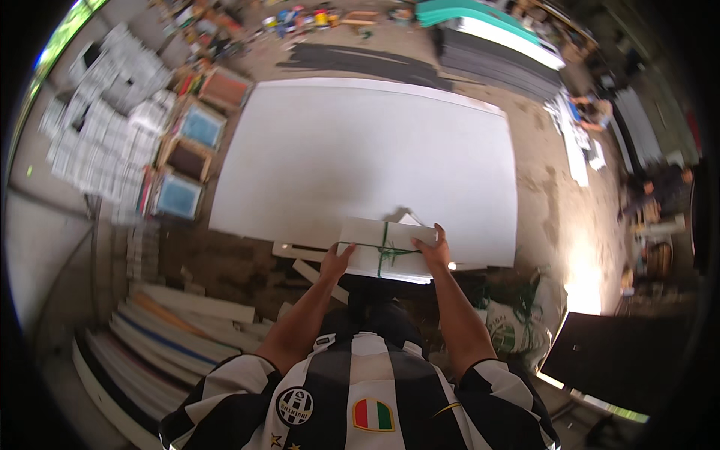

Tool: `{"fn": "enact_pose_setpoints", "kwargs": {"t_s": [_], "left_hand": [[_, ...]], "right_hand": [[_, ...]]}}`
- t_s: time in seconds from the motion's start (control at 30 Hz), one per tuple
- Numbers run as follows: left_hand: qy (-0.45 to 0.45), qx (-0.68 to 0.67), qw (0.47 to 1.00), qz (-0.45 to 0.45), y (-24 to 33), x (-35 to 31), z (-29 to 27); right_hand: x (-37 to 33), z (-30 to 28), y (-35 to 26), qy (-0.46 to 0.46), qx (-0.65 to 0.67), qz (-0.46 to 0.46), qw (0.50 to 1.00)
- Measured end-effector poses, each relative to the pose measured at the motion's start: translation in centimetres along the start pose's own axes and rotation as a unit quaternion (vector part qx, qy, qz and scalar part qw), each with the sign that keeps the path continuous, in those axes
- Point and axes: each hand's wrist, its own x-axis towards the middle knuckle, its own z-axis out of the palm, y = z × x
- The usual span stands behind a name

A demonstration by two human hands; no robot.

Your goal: The person sits on the floor and organizes long, flat, colorful materials by stacking them. The person then picks up bundles of white rectangular tiles and places them on a shelf.

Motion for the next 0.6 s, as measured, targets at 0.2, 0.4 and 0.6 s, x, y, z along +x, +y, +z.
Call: {"fn": "enact_pose_setpoints", "kwargs": {"t_s": [0.2, 0.4, 0.6], "left_hand": [[0.108, -0.091, 0.988, -0.065, -2.5, -0.4, -8.1], [0.213, -0.142, 0.960, -0.111, -6.7, 0.6, -16.2], [0.283, -0.218, 0.926, -0.120, -14.8, 1.1, -28.1]], "right_hand": [[3.5, 10.8, -5.8, -0.110, -0.100, -0.070, 0.986], [4.0, 21.3, -10.8, -0.202, -0.076, -0.128, 0.968], [-0.8, 36.7, -18.8, -0.300, -0.129, -0.152, 0.933]]}}
